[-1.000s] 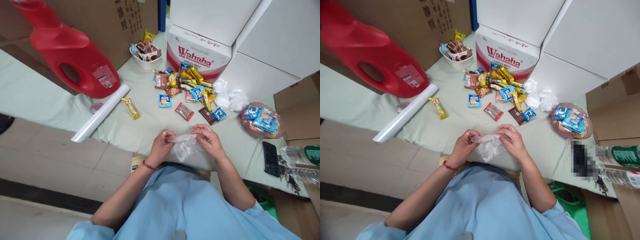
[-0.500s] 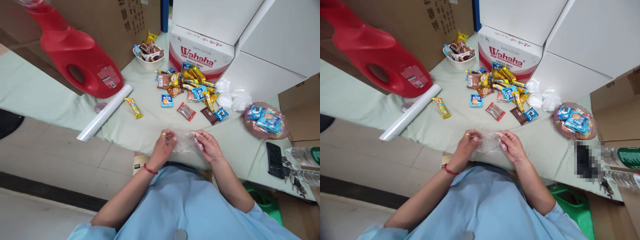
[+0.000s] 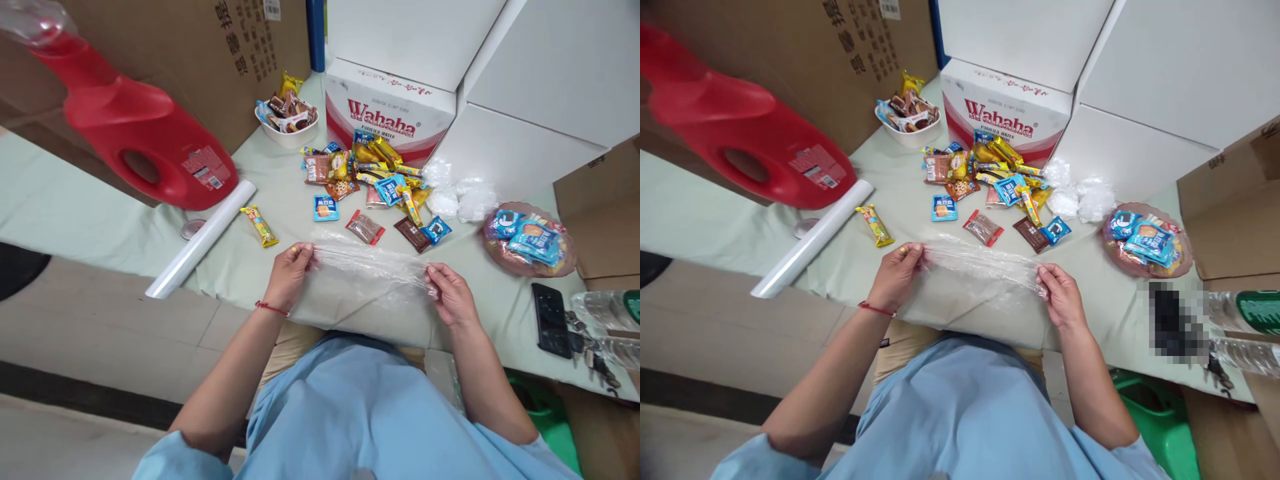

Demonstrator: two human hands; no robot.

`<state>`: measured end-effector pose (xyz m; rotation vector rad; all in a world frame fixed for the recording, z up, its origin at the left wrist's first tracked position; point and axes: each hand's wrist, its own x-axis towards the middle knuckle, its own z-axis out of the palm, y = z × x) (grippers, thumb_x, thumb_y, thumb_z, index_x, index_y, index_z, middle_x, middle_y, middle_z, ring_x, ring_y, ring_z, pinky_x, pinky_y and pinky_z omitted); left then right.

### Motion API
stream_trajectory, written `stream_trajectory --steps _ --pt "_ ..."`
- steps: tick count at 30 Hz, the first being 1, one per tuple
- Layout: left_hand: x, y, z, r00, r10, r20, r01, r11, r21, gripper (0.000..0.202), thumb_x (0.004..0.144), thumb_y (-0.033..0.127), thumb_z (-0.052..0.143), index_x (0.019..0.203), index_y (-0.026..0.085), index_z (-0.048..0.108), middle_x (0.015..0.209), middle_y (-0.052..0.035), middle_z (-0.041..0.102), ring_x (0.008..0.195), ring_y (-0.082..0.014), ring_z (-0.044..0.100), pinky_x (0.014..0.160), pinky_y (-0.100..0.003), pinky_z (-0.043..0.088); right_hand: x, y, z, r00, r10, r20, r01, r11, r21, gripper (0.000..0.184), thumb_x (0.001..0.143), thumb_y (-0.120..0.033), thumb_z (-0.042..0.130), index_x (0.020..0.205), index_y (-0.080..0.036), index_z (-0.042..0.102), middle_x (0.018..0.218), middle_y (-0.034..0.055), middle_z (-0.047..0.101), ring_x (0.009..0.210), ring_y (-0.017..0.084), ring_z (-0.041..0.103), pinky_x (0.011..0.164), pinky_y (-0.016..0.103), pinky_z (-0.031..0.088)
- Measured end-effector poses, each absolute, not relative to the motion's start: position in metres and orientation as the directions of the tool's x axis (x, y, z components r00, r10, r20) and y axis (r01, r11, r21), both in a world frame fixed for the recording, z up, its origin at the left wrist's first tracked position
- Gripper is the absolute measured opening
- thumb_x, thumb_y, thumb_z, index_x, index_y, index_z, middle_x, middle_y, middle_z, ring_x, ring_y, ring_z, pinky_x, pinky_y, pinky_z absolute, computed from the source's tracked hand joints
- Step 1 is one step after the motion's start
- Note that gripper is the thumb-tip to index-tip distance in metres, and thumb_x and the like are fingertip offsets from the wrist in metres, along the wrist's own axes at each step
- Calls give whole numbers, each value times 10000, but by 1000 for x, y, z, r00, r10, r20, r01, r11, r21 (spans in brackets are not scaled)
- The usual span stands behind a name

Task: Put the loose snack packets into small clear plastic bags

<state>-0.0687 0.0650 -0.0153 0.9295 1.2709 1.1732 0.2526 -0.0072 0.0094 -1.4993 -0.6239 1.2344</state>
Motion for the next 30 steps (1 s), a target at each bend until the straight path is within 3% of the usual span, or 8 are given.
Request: stream_trajectory --steps 8,12,15,17,20,23,26,30 --pt "-52 88 -29 -92 977 -195 -48 191 980 410 764 582 745 726 191 627 602 52 486 563 -99 381 551 -245 302 265 -8 -5 417 888 -192 53 -235 -971 376 791 -542 767 948 -202 733 668 -26 570 531 112 419 470 247 331" --pt "-45 83 -33 -119 962 -247 -28 246 969 451 797 603 697 655 213 521 542 73 377 524 -96 302 509 -251 241 266 -7 9 451 868 206 534 -78 -842 300 896 -468 668 1047 -216 728 941 65 661 739 189 565 675 332 496" --pt "-42 80 -33 -145 958 -248 -30 246 969 489 818 619 676 636 221 459 528 81 332 509 -91 272 495 -254 224 243 -11 18 251 871 421 724 120 -680 224 989 -377 567 1072 -241 724 1022 98 667 885 237 609 822 395 517" --pt "-40 79 -34 -159 955 -249 -63 242 968 482 821 639 668 667 218 492 526 83 357 500 -89 282 489 -252 235 215 -13 16 29 903 428 739 270 -618 222 1015 -345 537 1088 -256 727 994 101 678 924 256 611 860 419 509" --pt "-38 78 -34 -181 946 -269 -112 252 961 491 807 688 663 736 212 565 504 87 389 470 -90 300 467 -249 240 170 -7 0 -270 893 362 761 428 -488 291 971 -417 636 1182 -237 722 1133 136 681 1022 298 573 910 465 477" --pt "-39 76 -33 -213 933 -291 -132 268 954 551 802 754 624 786 204 608 464 88 383 429 -94 299 432 -249 215 142 6 -18 -374 887 270 801 455 -388 224 974 -366 638 1124 -234 739 1202 129 681 1057 306 530 893 465 443" --pt "-41 75 -30 -229 921 -314 -156 284 946 631 832 818 513 811 197 623 444 82 375 396 -99 295 406 -253 188 137 20 -21 -327 911 250 788 409 -459 202 1015 -249 537 962 -227 731 1077 102 702 1005 268 524 901 440 429" --pt "-44 72 -24 -205 923 -325 -189 288 939 677 856 850 407 813 206 614 419 79 360 364 -99 260 393 -258 161 154 34 -1 -205 949 241 611 316 -725 178 994 -340 557 903 -226 659 960 77 674 958 245 567 912 428 457"
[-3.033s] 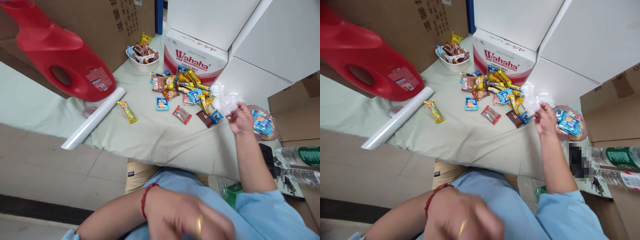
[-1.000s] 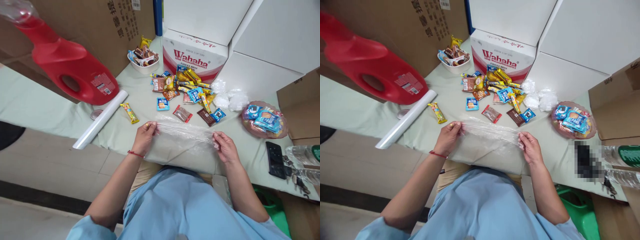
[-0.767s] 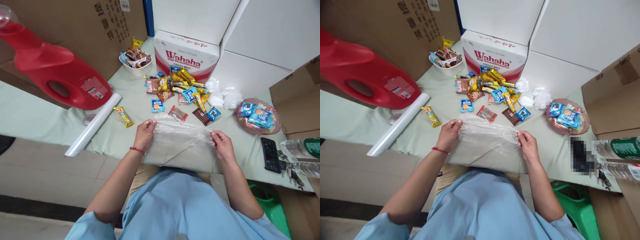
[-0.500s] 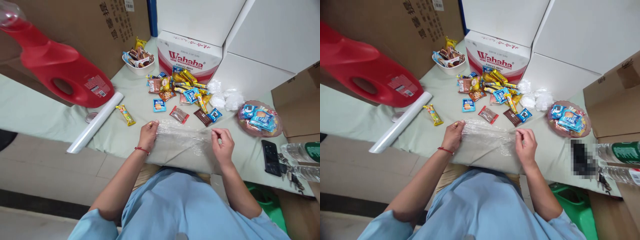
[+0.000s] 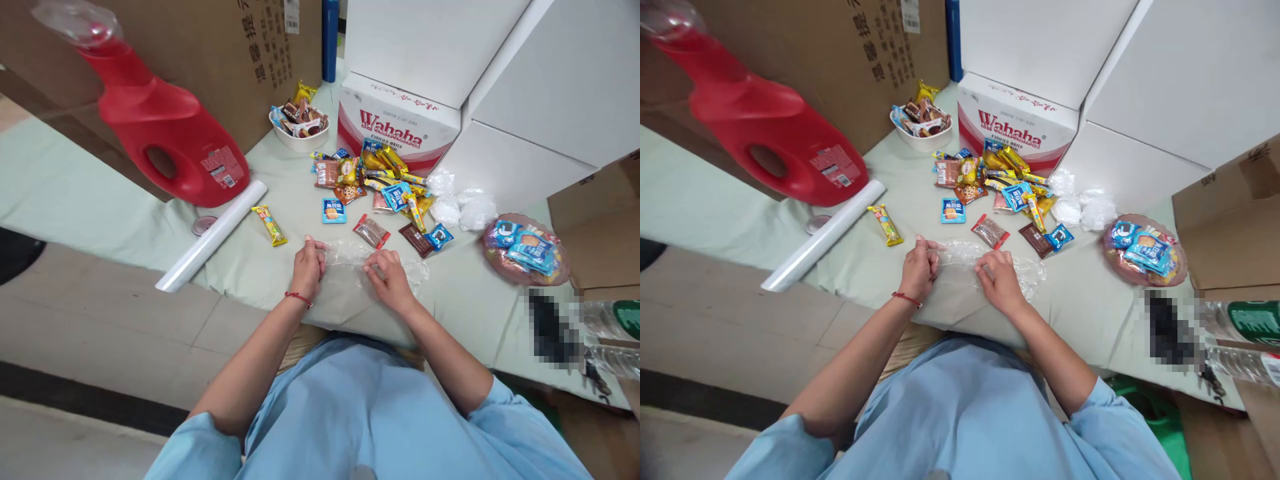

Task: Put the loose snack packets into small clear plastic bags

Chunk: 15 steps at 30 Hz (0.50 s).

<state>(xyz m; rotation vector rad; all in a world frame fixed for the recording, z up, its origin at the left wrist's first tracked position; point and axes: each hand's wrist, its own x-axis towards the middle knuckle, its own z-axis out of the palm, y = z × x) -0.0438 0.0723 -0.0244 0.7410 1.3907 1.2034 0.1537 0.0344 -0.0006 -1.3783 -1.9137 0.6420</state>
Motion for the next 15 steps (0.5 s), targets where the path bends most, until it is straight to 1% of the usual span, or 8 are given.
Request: stream_trajectory --steps 2,4,7,9,12,13,14,15 --pt "-49 70 -22 -138 932 -334 -157 312 937 659 861 833 418 799 209 621 408 83 330 360 -98 229 398 -264 146 166 41 14 -119 984 133 432 172 -885 216 963 -446 599 897 -242 621 955 51 671 924 228 612 857 399 505" --pt "-59 68 -19 -45 939 -341 -85 337 938 573 814 774 577 749 208 632 420 87 319 378 -90 218 416 -263 138 178 47 29 -64 997 -40 232 -24 -973 301 893 -543 673 890 -253 591 961 29 683 835 202 652 752 360 550" --pt "-85 66 -17 40 943 -329 55 327 943 403 685 558 811 654 201 626 483 68 421 436 -82 284 459 -251 180 195 58 47 -34 972 -233 90 -230 -969 419 753 -581 800 844 -245 567 870 4 700 629 152 641 569 294 540" --pt "-101 63 -13 -60 952 -299 146 305 941 294 691 432 807 651 205 623 506 58 464 466 -99 336 483 -256 223 200 64 55 -16 959 -282 75 -280 -957 452 698 -564 844 829 -235 563 811 -8 700 558 129 624 506 263 517" --pt "-107 52 -1 -315 942 -114 298 212 931 133 800 343 696 777 223 642 509 61 451 494 -137 403 521 -272 298 198 68 59 -33 950 -311 26 -310 -950 480 667 -559 867 831 -227 561 801 -11 707 577 134 656 488 242 519" --pt "-100 46 4 -336 942 -19 355 145 924 106 845 333 652 840 227 651 540 54 480 519 -146 439 548 -275 333 195 68 58 -40 949 -314 1 -314 -949 489 657 -561 873 828 -225 562 802 -12 709 591 136 666 490 236 522" --pt "-90 41 10 -299 951 73 404 57 913 117 894 333 601 905 231 658 603 38 536 563 -152 485 588 -278 374 192 67 57 -39 949 -313 -29 -315 -949 496 647 -561 881 822 -223 562 803 -12 711 605 137 673 493 231 525" --pt "-75 36 14 -207 967 151 446 -44 894 151 933 334 556 958 234 666 692 16 602 620 -157 534 631 -283 408 189 67 55 -28 950 -311 -63 -312 -948 500 638 -556 889 814 -222 560 806 -13 713 617 136 678 501 228 532"
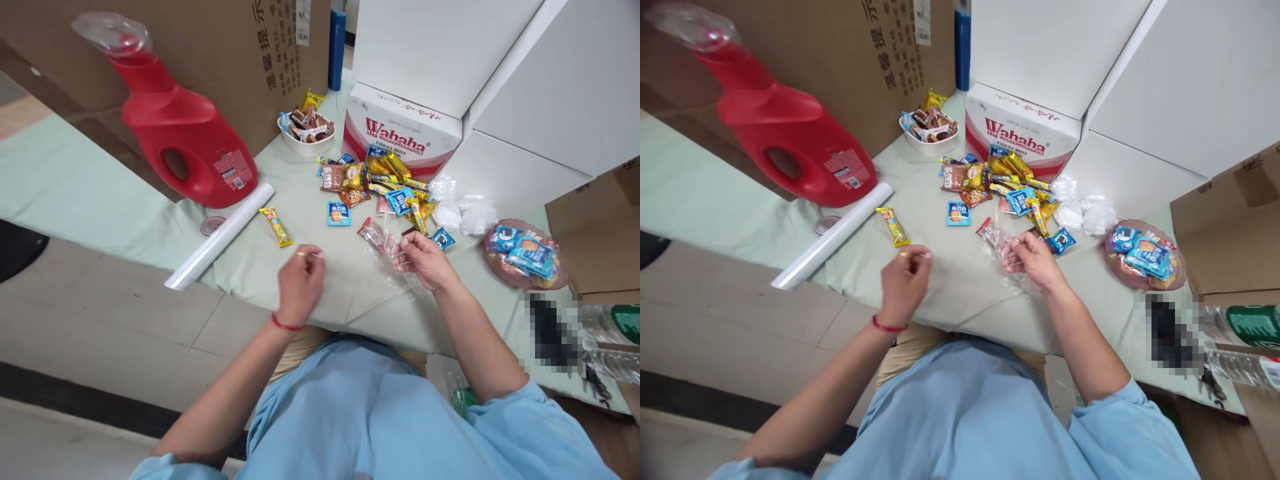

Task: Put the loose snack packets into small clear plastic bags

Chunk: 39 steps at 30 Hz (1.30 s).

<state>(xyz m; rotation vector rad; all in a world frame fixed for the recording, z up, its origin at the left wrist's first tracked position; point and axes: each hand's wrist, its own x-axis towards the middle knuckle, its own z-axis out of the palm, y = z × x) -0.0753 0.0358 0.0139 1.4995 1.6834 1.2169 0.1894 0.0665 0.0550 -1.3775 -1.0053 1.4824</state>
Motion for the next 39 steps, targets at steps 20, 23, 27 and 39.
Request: stream_trajectory --steps 20,23,27,39 --pt "-50 76 -29 576 815 62 526 -428 735 198 859 254 507 764 253 681 1225 -47 765 1213 -237 658 1218 -538 271 306 40 -5 274 868 -414 -173 -379 -909 421 605 -391 928 774 -204 591 813 32 757 678 161 725 527 236 588" --pt "-59 82 -24 368 928 56 615 -288 734 391 936 384 471 598 250 615 1129 -76 796 1196 -268 668 1199 -538 308 288 38 -9 212 887 -409 -99 -397 -912 428 610 -438 890 806 -203 591 776 5 738 561 129 674 437 196 507" --pt "-47 78 -24 279 958 63 709 -250 659 483 874 437 628 467 228 470 1128 -120 790 1218 -330 661 1199 -611 284 276 35 -16 237 910 -339 -24 -343 -939 388 638 -467 820 794 -204 581 666 -35 676 414 82 526 351 183 379" --pt "-60 73 -24 495 865 -85 746 -372 553 87 864 298 593 824 231 555 1570 -74 530 1519 -292 396 1226 -705 102 322 10 21 322 927 191 827 -178 -533 260 899 -410 558 955 -196 695 932 88 698 774 215 635 741 353 512"
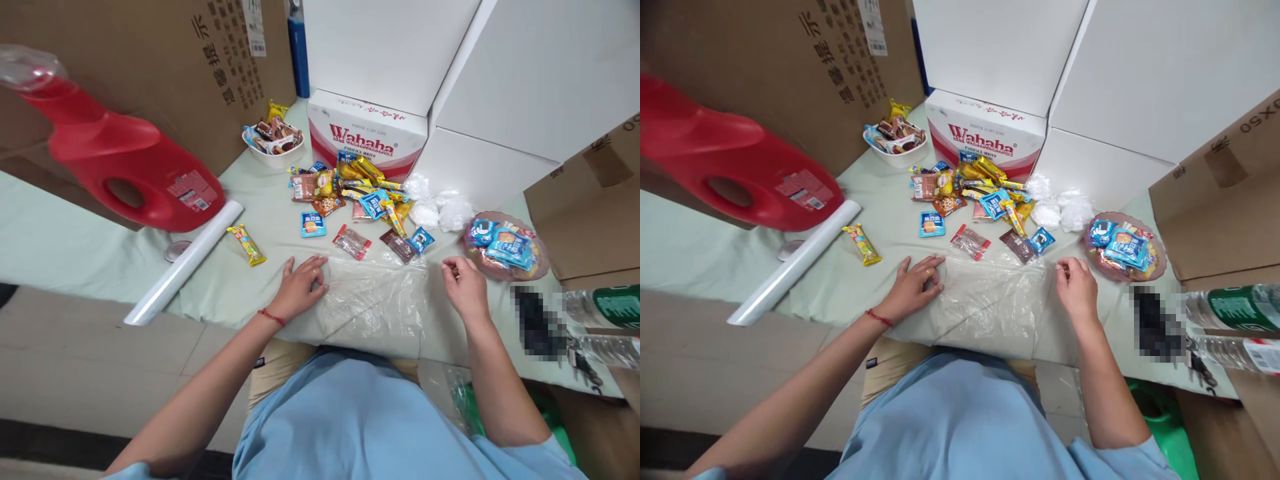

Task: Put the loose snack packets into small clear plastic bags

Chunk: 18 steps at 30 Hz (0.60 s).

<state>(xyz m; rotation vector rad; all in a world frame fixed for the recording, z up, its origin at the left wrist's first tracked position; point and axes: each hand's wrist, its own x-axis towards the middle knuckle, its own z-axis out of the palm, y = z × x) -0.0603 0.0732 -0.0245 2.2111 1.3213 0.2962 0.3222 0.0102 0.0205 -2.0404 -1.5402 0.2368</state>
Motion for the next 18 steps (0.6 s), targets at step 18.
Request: stream_trajectory --steps 18 --pt "-16 19 8 429 891 147 720 -436 540 266 933 186 499 1005 224 753 1191 -76 736 1147 -248 621 1006 -456 506 113 -16 -3 -508 785 -355 855 409 -319 345 1021 -185 443 1279 -134 665 1198 176 705 1066 285 683 876 375 548"
